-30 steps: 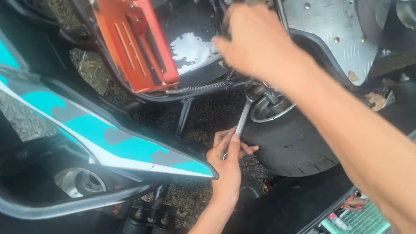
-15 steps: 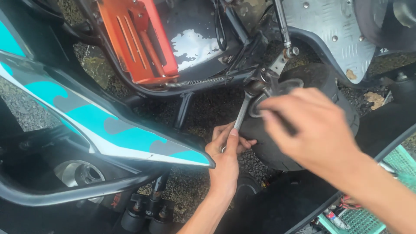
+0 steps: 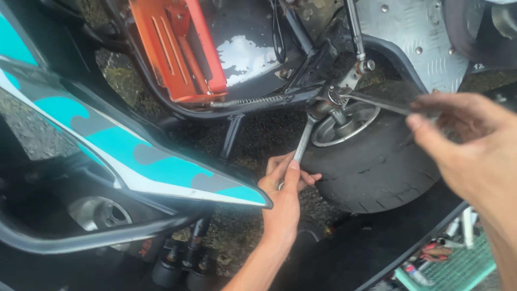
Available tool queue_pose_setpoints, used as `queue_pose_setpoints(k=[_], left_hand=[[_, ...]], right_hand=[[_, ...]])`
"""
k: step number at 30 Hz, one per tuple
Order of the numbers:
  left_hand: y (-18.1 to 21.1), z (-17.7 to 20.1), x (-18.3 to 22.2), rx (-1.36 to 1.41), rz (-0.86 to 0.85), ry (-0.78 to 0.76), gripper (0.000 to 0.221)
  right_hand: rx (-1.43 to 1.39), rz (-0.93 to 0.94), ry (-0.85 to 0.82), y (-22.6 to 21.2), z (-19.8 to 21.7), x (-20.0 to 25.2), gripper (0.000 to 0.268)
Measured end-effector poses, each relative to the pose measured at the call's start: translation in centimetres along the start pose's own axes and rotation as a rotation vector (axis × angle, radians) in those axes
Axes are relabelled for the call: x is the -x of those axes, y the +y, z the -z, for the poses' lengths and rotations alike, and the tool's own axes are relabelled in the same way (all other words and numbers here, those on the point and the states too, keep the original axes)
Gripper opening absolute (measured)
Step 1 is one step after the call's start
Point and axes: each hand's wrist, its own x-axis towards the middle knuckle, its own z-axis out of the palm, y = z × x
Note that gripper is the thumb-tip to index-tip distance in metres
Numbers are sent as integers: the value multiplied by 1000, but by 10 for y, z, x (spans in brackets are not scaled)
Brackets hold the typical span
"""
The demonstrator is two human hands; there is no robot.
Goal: Maintaining or repairing a go-kart by adjusting components on the front wheel assembly using wrenches.
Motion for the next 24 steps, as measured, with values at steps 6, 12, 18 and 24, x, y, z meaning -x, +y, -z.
queue_pose_setpoints(k=[6, 12, 18, 24], left_hand=[[-5, 3, 1, 8, -19, -11, 37], [-12, 4, 4, -1, -33, -19, 36], [-17, 2, 3, 33, -71, -4, 34], [-16, 0, 5, 12, -79, -3, 35]], right_hand=[[-50, -54, 92, -2, -3, -6, 29], [-128, -72, 217, -12, -14, -10, 22], [-271, -92, 271, 40, -21, -40, 20], [-302, -258, 19, 113, -28, -113, 17]])
